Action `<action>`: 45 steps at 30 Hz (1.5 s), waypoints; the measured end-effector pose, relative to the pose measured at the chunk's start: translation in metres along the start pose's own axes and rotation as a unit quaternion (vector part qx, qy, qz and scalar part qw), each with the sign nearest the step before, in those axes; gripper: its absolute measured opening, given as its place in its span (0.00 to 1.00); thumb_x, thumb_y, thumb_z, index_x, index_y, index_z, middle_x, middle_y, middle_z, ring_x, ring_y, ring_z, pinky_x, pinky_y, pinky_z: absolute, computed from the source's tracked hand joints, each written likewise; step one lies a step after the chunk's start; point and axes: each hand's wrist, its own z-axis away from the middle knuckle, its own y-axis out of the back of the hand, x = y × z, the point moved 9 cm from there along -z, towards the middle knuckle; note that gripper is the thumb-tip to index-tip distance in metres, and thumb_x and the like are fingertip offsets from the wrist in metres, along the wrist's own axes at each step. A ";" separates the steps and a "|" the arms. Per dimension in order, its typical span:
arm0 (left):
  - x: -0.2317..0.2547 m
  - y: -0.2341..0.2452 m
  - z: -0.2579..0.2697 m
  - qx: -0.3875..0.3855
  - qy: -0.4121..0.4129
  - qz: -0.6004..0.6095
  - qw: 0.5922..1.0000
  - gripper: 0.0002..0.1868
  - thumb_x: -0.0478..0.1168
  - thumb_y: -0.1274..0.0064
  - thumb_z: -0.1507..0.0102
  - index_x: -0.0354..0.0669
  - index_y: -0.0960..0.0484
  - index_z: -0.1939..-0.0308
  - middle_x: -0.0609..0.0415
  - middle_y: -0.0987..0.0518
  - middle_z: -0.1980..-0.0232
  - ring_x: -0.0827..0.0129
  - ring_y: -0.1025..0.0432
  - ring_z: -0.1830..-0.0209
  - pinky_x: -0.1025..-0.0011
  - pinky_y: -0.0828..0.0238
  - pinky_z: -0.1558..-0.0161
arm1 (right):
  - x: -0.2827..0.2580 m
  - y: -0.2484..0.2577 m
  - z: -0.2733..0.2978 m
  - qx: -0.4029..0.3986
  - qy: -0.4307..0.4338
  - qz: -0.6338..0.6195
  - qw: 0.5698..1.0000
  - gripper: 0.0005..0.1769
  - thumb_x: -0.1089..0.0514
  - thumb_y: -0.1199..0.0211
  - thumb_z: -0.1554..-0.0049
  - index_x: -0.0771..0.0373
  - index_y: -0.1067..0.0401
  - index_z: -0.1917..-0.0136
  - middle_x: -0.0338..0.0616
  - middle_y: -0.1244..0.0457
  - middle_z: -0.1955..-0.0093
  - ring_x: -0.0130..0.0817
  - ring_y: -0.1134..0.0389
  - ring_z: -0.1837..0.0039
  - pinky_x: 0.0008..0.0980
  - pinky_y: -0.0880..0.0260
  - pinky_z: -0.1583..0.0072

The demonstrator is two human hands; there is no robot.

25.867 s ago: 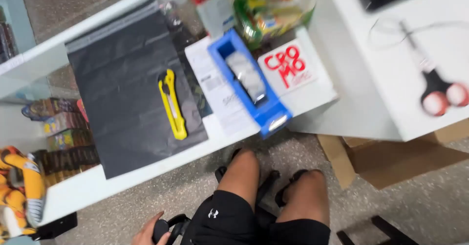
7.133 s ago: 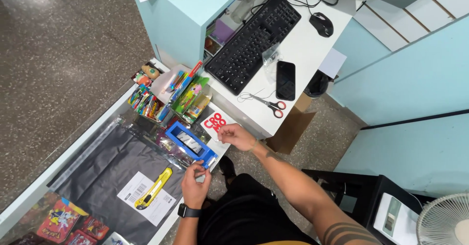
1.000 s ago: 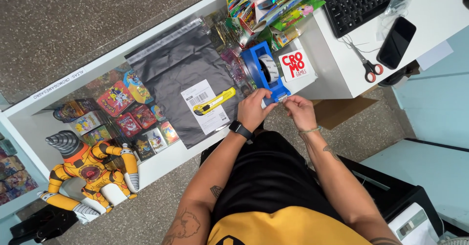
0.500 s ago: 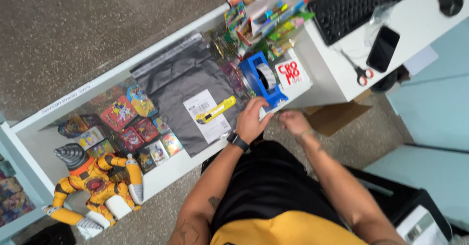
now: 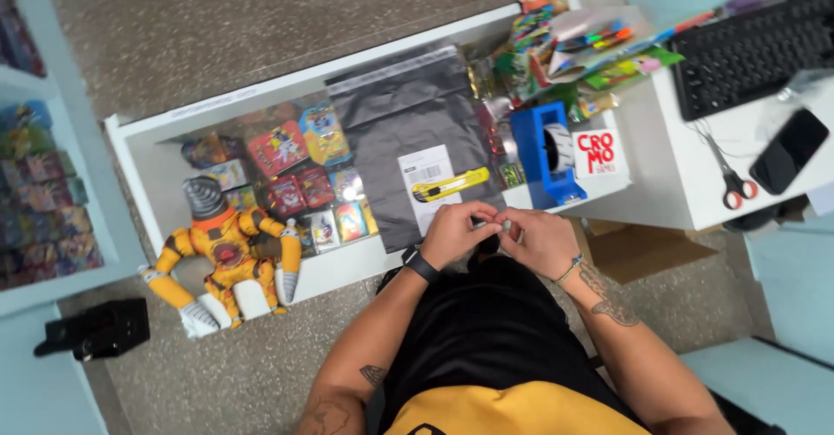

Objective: The person prepares a shipping label by cutting it with scissors, applies tape to a shipping bag, and places a toy action figure into the bag before sealing it.

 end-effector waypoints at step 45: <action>-0.066 0.163 0.015 0.375 0.134 0.016 0.917 0.05 0.42 0.33 0.37 0.51 0.09 0.59 0.59 0.12 0.65 0.75 0.29 0.76 0.74 0.29 0.70 | -0.031 -0.016 -0.209 -0.076 0.069 -0.394 0.913 0.17 0.56 0.29 0.39 0.62 0.23 0.38 0.43 0.29 0.48 0.25 0.31 0.59 0.21 0.32 0.63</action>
